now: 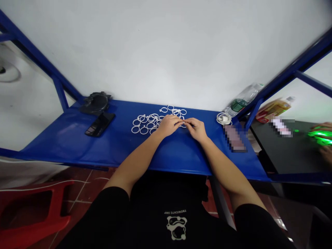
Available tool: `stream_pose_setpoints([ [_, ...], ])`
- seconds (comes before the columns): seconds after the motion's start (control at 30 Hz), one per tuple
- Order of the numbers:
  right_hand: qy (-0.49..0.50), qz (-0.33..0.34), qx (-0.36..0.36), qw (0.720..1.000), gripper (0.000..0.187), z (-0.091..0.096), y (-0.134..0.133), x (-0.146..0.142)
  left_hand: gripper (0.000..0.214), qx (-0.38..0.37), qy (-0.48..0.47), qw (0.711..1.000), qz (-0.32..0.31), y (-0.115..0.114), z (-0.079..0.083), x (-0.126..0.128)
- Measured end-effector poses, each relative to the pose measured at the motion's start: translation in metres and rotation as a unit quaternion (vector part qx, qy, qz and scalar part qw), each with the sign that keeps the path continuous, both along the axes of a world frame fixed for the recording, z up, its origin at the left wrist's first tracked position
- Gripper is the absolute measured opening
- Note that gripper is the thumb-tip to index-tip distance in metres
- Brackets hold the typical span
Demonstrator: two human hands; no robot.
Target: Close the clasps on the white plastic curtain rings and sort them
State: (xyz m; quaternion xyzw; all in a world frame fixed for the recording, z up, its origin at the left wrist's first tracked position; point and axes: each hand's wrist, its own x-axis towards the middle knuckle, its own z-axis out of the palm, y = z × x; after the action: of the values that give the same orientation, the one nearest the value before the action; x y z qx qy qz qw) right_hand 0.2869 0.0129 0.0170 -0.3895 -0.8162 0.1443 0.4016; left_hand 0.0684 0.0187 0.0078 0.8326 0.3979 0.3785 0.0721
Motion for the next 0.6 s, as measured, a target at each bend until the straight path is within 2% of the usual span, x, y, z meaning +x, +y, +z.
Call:
stream_pose_setpoints([
  [0.2, -0.02, 0.012, -0.005, 1.0, 0.027, 0.0033, -0.0022, 0.0002, 0.022, 0.008, -0.002, 1.0, -0.001, -0.0019, 0.0011, 0.0006],
  [0.6, -0.035, 0.019, -0.041, 0.998, 0.033, 0.0022, -0.0024, -0.0009, 0.025, -0.023, -0.01, 1.0, -0.016, -0.004, 0.0042, 0.0002],
])
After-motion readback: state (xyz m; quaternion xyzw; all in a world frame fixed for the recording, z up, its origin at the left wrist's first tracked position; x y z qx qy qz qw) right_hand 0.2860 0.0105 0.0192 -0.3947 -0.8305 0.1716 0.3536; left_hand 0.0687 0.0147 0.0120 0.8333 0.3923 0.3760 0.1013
